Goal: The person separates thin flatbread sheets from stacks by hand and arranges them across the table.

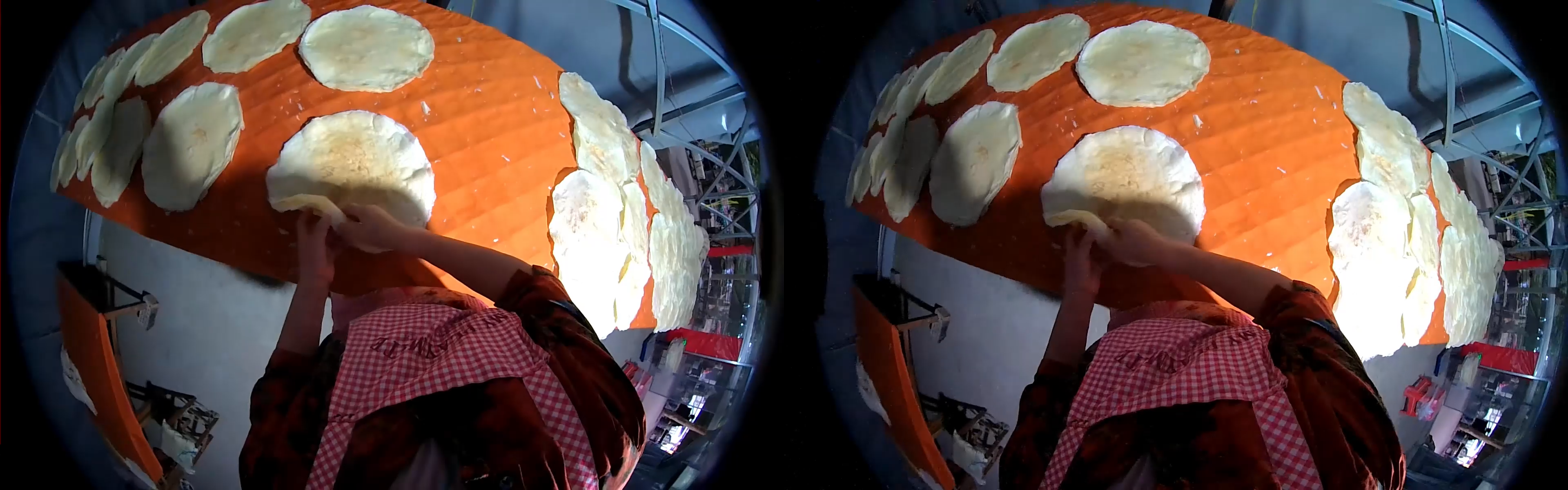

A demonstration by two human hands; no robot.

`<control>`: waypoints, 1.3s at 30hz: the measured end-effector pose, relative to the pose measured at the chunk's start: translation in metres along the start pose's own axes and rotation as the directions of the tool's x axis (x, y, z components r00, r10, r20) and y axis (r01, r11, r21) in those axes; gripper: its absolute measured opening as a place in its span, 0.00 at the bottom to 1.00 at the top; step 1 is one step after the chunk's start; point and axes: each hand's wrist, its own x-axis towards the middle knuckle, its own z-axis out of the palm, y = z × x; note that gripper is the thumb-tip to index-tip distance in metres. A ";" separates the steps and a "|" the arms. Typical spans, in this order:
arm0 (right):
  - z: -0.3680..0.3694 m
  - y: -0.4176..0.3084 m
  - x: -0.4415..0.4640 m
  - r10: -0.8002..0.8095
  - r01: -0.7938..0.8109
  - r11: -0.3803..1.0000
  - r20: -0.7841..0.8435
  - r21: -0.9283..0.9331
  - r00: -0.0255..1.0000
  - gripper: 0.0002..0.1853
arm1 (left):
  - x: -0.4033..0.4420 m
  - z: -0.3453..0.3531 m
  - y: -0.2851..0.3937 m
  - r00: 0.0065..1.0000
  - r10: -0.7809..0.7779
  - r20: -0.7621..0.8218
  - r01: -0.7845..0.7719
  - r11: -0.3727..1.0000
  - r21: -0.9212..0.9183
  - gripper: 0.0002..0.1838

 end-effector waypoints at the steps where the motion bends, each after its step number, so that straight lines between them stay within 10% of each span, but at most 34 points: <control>1: -0.006 -0.001 0.000 0.022 -0.024 0.999 0.047 0.030 0.999 0.24 | -0.001 0.000 0.000 1.000 -0.005 0.000 0.005 1.000 0.024 0.35; 11: 0.011 0.040 0.010 -0.087 0.050 0.979 -0.184 -0.195 0.979 0.21 | 0.005 -0.015 -0.029 0.951 0.308 0.000 -0.288 0.892 0.349 0.33; 17: 0.008 -0.003 -0.014 -0.141 0.118 0.973 -0.104 -0.200 0.985 0.25 | 0.015 -0.013 -0.029 0.991 0.122 0.047 -0.125 0.989 0.081 0.20; 20: -0.008 0.010 -0.002 -0.119 0.152 0.901 0.107 -0.406 0.987 0.24 | 0.027 -0.013 -0.027 0.986 0.137 0.091 -0.155 0.957 0.244 0.17; 21: -0.015 0.013 -0.009 -0.139 0.137 0.989 -0.043 -0.050 0.989 0.22 | 0.029 -0.005 -0.024 0.977 0.166 0.133 -0.194 0.952 0.237 0.16; 23: -0.044 0.008 -0.008 -0.148 0.138 0.989 -0.231 -0.058 0.962 0.18 | 0.025 0.036 -0.008 0.962 0.193 0.192 -0.238 0.940 0.244 0.17; 24: -0.067 0.002 -0.002 -0.133 0.035 0.922 -0.230 -0.385 0.964 0.15 | 0.022 0.064 0.006 0.946 0.220 0.240 -0.274 0.935 0.224 0.18; 26: -0.129 -0.003 -0.001 -0.252 0.234 0.967 -0.457 -0.097 0.853 0.12 | 0.020 0.118 0.030 0.877 0.299 0.376 -0.364 0.924 0.115 0.20; 31: -0.353 -0.015 -0.093 0.026 -0.124 0.988 -0.685 -0.094 0.728 0.09 | 0.020 0.214 0.075 0.910 0.225 0.348 -0.278 0.954 0.110 0.22; 35: -0.470 0.096 -0.193 0.058 0.189 0.959 -0.799 0.211 0.598 0.10 | 0.079 0.198 0.042 0.926 -0.027 0.376 -0.058 0.975 0.213 0.23; 37: -0.502 0.154 -0.237 0.274 0.063 0.942 -0.864 0.330 0.421 0.07 | 0.104 0.180 0.007 0.972 -0.047 0.230 -0.022 0.956 0.291 0.19; 39: -0.539 0.270 -0.264 0.204 -0.409 0.910 -0.931 0.067 0.302 0.06 | 0.132 0.146 -0.025 0.987 -0.115 0.109 0.064 0.918 0.390 0.11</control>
